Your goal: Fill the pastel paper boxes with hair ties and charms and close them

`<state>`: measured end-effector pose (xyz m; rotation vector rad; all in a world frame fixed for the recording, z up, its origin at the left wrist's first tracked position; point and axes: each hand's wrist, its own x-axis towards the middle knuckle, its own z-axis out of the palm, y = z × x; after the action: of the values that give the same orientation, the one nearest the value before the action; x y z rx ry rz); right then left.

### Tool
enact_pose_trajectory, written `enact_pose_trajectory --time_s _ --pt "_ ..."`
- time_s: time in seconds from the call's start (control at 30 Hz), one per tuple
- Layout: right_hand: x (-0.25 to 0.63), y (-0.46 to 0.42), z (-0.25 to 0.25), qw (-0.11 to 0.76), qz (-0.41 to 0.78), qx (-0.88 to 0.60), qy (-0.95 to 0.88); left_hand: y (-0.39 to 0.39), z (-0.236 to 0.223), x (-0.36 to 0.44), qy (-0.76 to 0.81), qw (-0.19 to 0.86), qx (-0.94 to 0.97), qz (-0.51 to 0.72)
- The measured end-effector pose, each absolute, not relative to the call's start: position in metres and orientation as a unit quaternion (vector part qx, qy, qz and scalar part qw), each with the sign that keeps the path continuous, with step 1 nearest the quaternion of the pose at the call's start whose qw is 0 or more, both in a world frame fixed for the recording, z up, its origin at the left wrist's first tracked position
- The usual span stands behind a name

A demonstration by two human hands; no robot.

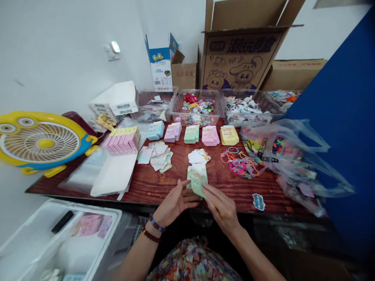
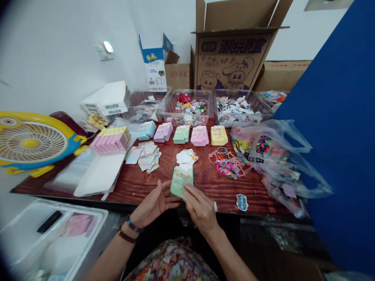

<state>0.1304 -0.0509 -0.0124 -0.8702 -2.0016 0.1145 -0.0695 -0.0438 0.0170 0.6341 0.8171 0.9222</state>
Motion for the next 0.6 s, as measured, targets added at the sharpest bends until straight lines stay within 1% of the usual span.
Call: enact_pose_trajectory --time_s 0.07,0.17,0.23,0.33,0.43,0.5,0.6 --pt "0.125 -0.064 -0.007 0.439 0.046 -0.315 -0.84 -0.043 0.02 -0.061 0.285 0.838 0.25 0.392" --pt "0.125 -0.078 -0.001 0.402 0.095 -0.284 -0.866 -0.042 0.015 -0.056 0.252 0.878 0.216 0.345" --pt "0.13 -0.077 0.006 0.402 0.178 -0.299 -0.847 -0.045 0.008 -0.058 0.26 0.88 0.212 0.336" --pt "0.138 -0.061 0.019 0.417 0.291 -0.394 -0.766 -0.051 -0.001 -0.062 0.271 0.875 0.229 0.329" --pt "0.138 -0.042 0.034 0.368 0.324 -0.452 -0.745 -0.058 -0.004 -0.063 0.284 0.867 0.258 0.318" --pt "0.137 -0.033 0.043 0.321 0.324 -0.451 -0.767 -0.062 -0.002 -0.062 0.292 0.852 0.28 0.331" --pt "0.139 -0.029 0.052 0.281 0.355 -0.439 -0.776 -0.066 0.006 -0.058 0.301 0.827 0.304 0.366"
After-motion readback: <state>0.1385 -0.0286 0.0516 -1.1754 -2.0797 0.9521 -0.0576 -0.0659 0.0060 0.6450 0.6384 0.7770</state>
